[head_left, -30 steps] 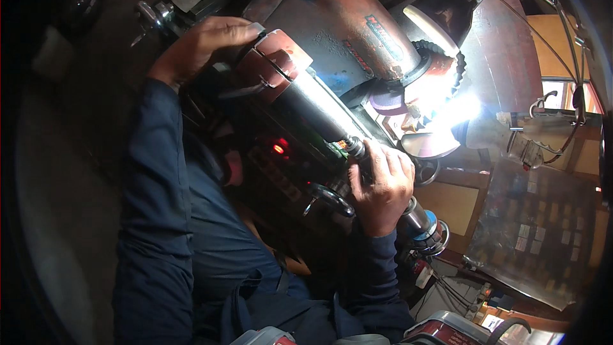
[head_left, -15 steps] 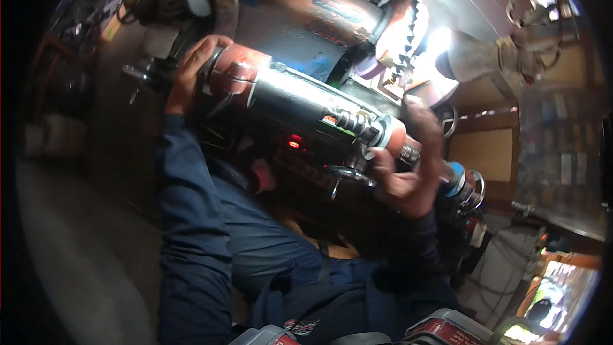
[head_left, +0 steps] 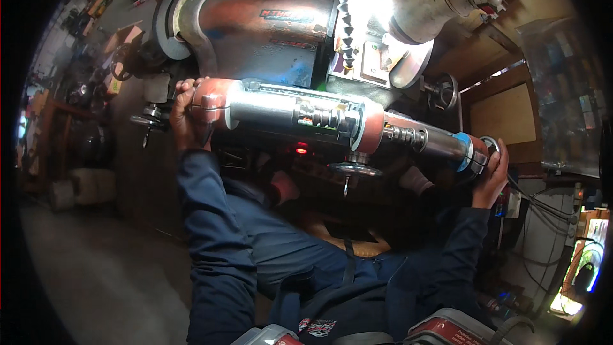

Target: Operating a brake lathe to resurface a metal automotive part.

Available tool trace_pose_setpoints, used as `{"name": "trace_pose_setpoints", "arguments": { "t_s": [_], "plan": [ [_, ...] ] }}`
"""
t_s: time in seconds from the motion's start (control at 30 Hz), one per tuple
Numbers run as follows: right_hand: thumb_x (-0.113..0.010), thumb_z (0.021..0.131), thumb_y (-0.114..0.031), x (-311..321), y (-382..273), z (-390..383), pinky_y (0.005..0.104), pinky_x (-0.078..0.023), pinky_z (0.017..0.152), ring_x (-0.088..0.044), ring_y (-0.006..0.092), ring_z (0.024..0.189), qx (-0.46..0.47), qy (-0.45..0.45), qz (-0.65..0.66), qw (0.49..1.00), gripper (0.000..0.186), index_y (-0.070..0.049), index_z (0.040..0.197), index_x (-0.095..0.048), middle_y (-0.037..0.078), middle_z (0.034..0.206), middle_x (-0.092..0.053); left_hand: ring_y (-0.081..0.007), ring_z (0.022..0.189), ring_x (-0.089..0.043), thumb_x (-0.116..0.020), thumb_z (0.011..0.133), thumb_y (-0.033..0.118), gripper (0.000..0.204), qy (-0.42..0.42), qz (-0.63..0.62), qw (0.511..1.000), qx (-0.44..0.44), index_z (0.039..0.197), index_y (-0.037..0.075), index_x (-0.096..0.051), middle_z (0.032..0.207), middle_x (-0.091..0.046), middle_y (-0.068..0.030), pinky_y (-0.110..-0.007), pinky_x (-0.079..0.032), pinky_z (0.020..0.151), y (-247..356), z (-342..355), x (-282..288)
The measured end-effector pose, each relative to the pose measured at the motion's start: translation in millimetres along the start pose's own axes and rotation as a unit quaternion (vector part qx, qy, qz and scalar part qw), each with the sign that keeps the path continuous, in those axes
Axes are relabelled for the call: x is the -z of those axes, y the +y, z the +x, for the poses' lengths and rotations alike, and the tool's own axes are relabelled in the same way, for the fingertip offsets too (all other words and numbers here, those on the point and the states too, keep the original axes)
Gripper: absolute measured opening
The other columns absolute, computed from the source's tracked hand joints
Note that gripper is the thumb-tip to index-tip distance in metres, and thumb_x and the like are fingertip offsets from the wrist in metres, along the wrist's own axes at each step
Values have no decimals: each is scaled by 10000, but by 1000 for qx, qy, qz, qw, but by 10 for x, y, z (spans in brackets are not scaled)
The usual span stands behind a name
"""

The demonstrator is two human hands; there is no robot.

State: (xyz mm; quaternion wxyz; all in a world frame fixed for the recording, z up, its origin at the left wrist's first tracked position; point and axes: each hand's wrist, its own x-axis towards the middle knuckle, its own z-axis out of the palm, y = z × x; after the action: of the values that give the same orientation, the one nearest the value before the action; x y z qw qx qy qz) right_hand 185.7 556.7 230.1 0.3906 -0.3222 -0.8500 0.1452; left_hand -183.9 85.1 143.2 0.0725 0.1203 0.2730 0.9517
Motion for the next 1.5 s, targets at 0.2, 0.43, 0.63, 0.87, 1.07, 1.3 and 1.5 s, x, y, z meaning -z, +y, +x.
{"name": "trace_pose_setpoints", "arguments": {
  "t_s": [0.2,0.43,0.63,0.87,1.07,1.3,1.5],
  "plan": [
    [-501,1021,-219,101,65,414,371,-486,943,-667,321,1061,-38,-152,-48,986,336,0,1227,-650,214,1147,-693,-211,1055,-575,-652,849,56,199,50,18,997,54,993,115,-528,985,-559,-12,-395,-449,1028,102,24,6],
    [-530,1018,-192,67,84,618,325,-481,915,-651,215,995,-88,-235,-65,966,305,36,1171,-665,155,1071,-712,-202,1076,-561,-627,877,122,204,5,69,995,69,1058,87,-541,1038,-561,-25,-373,-436,1029,148,-8,-166],
    [-526,1009,-206,82,48,572,363,-492,924,-676,318,1036,-83,-210,-67,972,308,9,1173,-676,203,1109,-708,-234,1081,-616,-497,967,127,262,81,419,895,-130,1160,-5,-614,1154,-664,-117,-383,-461,999,235,-62,-438],
    [-522,1024,-225,60,15,455,349,-496,914,-680,301,1016,-86,-156,-67,982,315,0,1180,-677,193,1100,-711,-387,1164,-562,-499,768,74,321,-188,709,590,-338,1050,2,-634,1226,-612,-221,-526,-385,1073,-374,-959,-1670],
    [-510,1038,-240,31,116,333,332,-488,930,-666,234,1032,-63,-99,-24,993,324,-23,1215,-673,151,1133,-711,-468,1367,-379,-527,619,-42,607,-256,733,602,-184,1196,38,-697,1426,-440,-280,-573,-276,1153,-724,-1237,-1773],
    [-487,1043,-227,24,87,254,343,-482,953,-655,240,1056,-78,-67,15,995,333,-15,1235,-660,156,1149,-704,-491,1413,-320,-526,608,-58,640,-268,763,565,-164,1226,20,-671,1449,-386,-296,-647,-184,1171,-824,-1311,-1799],
    [-479,1045,-233,-20,113,173,351,-482,963,-650,246,1084,-61,-30,24,997,346,-12,1244,-655,155,1173,-694,-497,1420,-305,-522,601,-69,649,-257,761,571,-167,1233,-6,-656,1462,-366,-308,-655,-166,1174,-856,-1329,-1795]
  ]
}}
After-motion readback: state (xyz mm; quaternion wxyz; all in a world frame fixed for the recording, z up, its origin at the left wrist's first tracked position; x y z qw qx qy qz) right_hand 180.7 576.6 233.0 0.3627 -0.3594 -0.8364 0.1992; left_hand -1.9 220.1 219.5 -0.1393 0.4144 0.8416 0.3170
